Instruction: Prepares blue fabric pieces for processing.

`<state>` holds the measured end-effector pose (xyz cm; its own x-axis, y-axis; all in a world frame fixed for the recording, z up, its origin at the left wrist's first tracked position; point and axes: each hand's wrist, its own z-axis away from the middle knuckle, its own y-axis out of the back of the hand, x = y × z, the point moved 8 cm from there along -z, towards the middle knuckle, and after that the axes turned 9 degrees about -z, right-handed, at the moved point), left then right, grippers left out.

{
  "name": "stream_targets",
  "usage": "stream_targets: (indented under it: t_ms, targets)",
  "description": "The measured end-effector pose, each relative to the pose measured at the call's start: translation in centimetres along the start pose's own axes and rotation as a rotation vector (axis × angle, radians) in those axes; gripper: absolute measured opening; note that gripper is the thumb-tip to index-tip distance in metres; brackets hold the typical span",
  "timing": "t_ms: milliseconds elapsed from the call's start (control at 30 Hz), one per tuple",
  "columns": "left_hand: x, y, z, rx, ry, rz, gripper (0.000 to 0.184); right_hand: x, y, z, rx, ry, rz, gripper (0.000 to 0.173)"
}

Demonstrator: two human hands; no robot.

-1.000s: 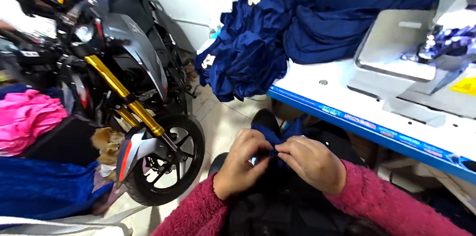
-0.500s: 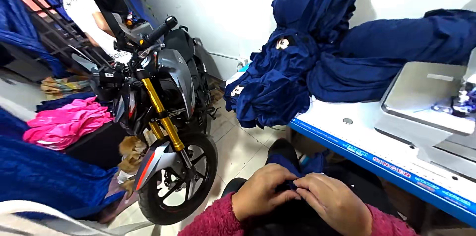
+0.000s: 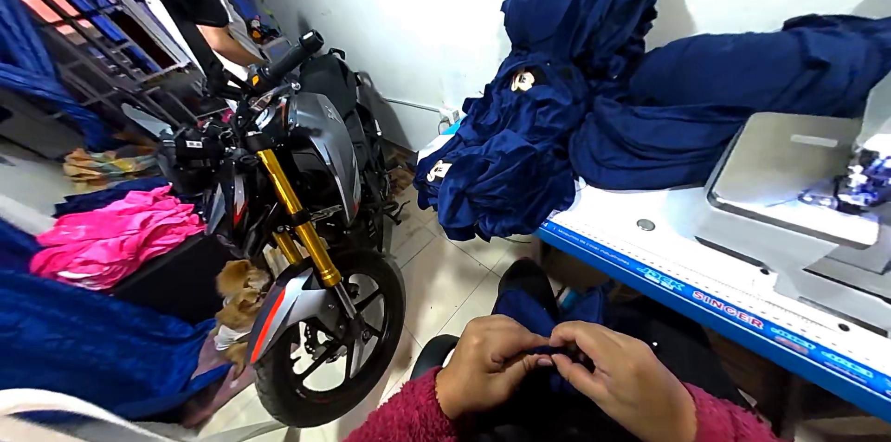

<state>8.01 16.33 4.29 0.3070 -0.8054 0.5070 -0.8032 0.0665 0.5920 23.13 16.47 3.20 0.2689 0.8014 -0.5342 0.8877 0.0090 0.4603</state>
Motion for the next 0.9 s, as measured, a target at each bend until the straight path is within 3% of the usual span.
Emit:
stream_targets:
  t_ms: [267, 900]
  targets:
    - [0.14, 0.09, 0.24, 0.048, -0.029, -0.063, 0.019, 0.19, 0.02, 0.19, 0.022, -0.020, -0.013, 0.014]
    - [-0.35, 0.01, -0.32, -0.108, -0.051, -0.008, 0.011, -0.10, -0.04, 0.20, 0.033, 0.011, -0.007, 0.012]
